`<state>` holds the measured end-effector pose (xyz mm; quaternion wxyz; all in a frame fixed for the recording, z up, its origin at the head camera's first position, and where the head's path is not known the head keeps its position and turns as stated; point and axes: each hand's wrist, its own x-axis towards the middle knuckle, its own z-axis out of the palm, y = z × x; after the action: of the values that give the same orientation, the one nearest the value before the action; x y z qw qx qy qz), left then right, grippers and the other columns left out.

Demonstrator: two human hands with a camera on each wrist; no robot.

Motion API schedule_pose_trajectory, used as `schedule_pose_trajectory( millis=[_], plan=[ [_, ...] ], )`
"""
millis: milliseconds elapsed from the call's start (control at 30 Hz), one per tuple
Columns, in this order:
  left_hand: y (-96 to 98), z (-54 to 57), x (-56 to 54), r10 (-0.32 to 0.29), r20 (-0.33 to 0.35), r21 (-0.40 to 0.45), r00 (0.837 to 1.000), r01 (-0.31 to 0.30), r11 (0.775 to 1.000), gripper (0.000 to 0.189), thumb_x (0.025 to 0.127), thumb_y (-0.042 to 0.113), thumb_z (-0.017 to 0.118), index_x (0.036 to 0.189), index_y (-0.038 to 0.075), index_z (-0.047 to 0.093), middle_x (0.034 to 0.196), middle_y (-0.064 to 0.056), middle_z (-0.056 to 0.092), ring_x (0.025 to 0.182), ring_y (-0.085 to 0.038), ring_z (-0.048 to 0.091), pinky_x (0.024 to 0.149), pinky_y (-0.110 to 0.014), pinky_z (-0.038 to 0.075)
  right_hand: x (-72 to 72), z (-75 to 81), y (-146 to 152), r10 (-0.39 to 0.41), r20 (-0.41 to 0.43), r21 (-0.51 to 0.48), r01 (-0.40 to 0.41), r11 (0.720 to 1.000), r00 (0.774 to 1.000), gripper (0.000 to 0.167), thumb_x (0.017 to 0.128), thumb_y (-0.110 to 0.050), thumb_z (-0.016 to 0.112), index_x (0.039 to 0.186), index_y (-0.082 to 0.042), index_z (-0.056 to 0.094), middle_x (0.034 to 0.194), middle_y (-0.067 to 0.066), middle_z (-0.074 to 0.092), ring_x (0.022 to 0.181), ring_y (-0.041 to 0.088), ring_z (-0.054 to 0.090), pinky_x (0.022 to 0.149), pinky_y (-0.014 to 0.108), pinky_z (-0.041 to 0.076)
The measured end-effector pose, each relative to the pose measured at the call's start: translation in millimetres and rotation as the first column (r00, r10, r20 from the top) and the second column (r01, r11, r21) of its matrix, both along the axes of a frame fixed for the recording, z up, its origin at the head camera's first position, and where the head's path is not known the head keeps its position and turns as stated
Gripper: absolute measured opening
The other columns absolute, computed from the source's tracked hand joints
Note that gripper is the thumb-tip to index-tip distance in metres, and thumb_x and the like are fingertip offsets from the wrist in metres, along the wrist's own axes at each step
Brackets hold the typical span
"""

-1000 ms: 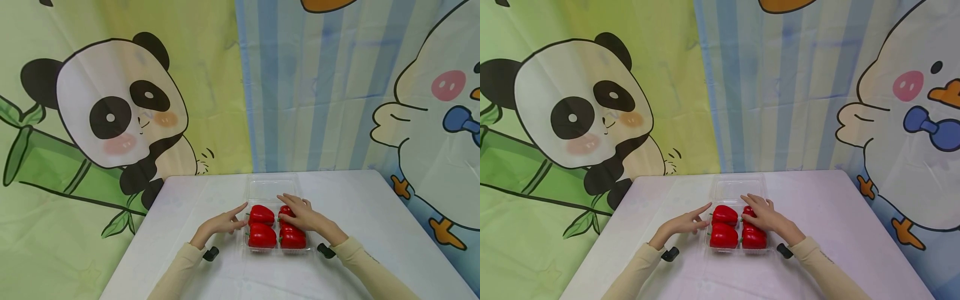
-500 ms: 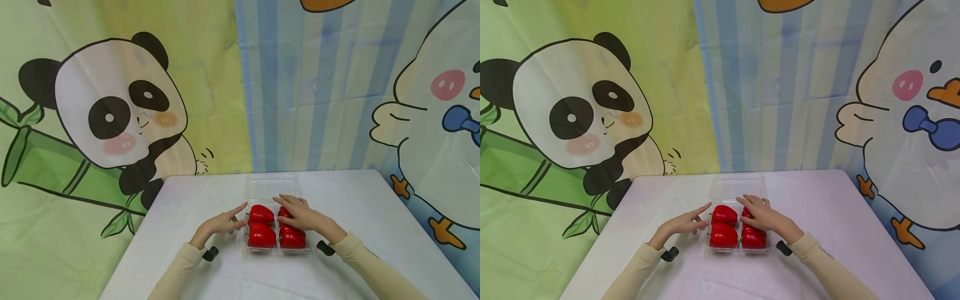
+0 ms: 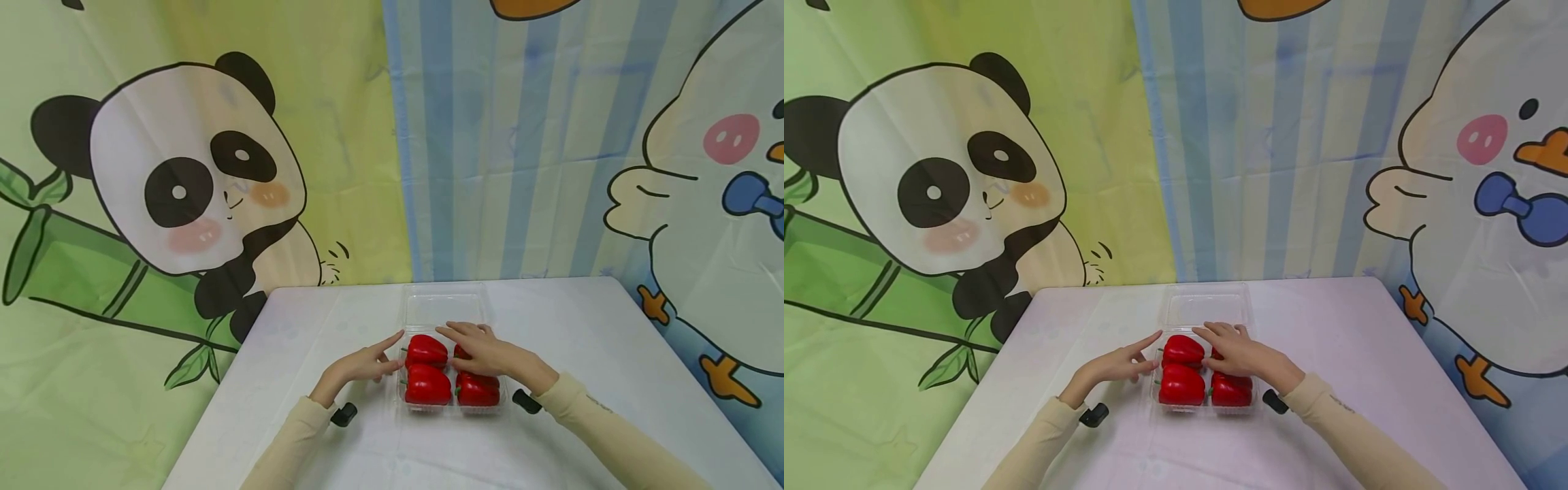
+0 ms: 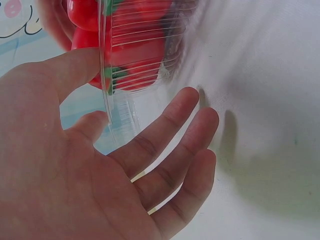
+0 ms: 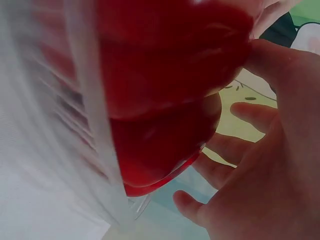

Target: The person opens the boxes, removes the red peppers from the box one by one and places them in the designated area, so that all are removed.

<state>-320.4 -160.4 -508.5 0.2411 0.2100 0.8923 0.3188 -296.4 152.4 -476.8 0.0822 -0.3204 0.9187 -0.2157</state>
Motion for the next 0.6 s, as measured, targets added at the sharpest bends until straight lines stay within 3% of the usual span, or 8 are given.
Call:
schedule_pose_trajectory(
  millis=[600],
  plan=[
    [-0.1, 1.3, 1.5, 0.007, 0.018, 0.022, 1.0, -0.008, 1.0, 0.076, 0.099, 0.048, 0.058, 0.162, 0.032, 0.019, 0.101, -0.004, 0.07, 0.081, -0.025, 0.067, 0.081, -0.04, 0.052, -7.9, -3.5, -13.8, 0.055, 0.006, 0.07, -0.056, 0.996, 0.998, 0.074, 0.095, -0.032, 0.068, 0.158, -0.02, 0.031, 0.161, 0.016, 0.034, 0.147, 0.038, 0.031, 0.114, 0.069, 0.023]
  ],
)
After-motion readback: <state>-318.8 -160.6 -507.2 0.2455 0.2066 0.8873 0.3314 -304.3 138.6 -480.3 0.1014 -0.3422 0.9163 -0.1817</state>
